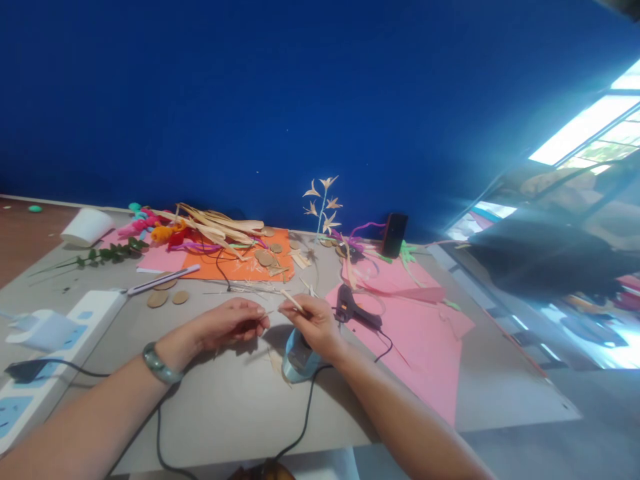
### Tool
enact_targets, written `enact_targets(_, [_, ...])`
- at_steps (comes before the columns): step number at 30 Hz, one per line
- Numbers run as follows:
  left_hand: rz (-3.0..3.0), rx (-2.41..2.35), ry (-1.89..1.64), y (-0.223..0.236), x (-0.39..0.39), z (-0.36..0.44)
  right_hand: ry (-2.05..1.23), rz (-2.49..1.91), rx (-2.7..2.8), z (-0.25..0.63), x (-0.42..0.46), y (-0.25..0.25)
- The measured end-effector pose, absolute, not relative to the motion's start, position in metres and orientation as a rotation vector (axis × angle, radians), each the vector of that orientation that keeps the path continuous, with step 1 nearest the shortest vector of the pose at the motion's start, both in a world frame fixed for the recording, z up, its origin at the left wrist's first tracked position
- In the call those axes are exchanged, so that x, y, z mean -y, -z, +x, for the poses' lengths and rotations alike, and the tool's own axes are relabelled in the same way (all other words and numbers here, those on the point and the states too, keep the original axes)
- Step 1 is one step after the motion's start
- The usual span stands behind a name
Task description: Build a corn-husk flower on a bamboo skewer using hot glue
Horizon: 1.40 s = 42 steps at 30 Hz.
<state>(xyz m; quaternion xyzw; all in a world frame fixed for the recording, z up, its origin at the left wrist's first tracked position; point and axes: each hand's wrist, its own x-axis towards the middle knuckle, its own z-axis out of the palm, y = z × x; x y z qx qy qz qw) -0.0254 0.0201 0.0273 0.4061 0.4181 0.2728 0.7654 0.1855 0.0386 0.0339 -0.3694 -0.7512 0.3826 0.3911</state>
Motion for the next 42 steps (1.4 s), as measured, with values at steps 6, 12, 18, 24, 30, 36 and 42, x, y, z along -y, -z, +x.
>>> enact_targets(6, [0.89, -0.907, -0.639, -0.027, -0.019, -0.027, -0.982, -0.919, 1.895, 0.186, -0.037, -0.035])
enact_targets(12, [0.951, -0.926, -0.697, -0.031, -0.02, -0.023, -1.023, -1.008, 1.808, 0.184, -0.036, -0.028])
enact_targets(18, [1.006, -1.003, -0.809, -0.02, -0.024, -0.023, -0.945, -1.035, 1.671, 0.185, -0.042, -0.023])
enact_targets(24, [1.071, -1.097, -0.914, -0.018, -0.022, -0.019, -0.836, -1.04, 1.995, 0.186, -0.04, -0.031])
enact_targets(30, [1.071, -1.115, -0.98, -0.019, -0.02, -0.008, -0.851, -0.999, 2.187, 0.178, -0.03, -0.03])
enact_targets(36, [1.216, -1.08, -0.994, -0.006, -0.021, -0.009, -0.953, -1.037, 2.101, 0.174, -0.028, -0.027])
enact_targets(42, [1.274, -1.062, -1.011, -0.009, -0.019, -0.009, -1.159, -1.044, 1.967, 0.173, -0.029, -0.028])
